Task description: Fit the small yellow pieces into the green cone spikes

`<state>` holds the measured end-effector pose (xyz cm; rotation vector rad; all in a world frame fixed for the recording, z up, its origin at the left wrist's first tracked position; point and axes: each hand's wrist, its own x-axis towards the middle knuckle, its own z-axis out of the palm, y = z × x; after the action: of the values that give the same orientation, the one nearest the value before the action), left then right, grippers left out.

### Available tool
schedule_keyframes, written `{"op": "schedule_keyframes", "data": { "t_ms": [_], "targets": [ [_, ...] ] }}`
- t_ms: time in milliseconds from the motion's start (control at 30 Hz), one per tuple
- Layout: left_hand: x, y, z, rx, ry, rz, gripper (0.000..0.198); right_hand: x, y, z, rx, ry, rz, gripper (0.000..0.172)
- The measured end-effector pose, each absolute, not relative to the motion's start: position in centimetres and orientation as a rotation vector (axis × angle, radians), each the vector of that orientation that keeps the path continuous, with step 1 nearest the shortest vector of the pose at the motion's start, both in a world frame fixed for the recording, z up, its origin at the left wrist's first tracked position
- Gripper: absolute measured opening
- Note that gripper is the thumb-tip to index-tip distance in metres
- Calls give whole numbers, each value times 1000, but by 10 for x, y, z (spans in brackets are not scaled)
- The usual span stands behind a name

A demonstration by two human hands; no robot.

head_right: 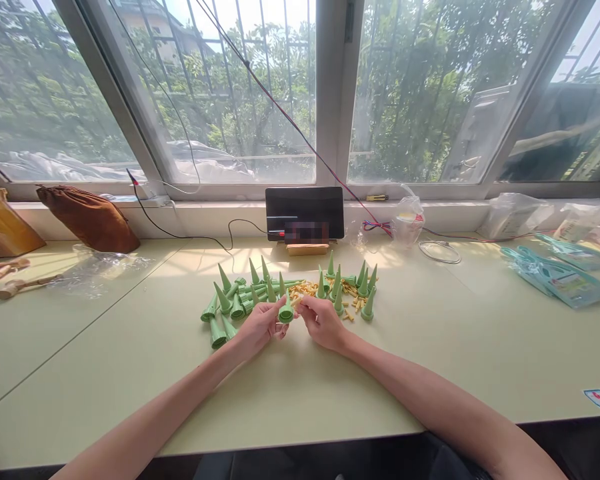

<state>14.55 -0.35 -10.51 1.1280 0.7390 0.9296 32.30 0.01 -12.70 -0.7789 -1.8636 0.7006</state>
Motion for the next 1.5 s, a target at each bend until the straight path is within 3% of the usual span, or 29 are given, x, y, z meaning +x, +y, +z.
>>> {"op": "schedule_keyframes", "data": {
  "t_ms": [333,900,1500],
  "targets": [
    [143,-4,-105,1376,841,1047,41,322,0,-125,-762,-1872,621,28],
    [143,-8,-97,1656,927,1202,49,323,2,-129,-787,-1875,584,29],
    [144,-9,-100,1628,971,927,39,321,3,-129,-810,-1872,524,34]
  ]
}}
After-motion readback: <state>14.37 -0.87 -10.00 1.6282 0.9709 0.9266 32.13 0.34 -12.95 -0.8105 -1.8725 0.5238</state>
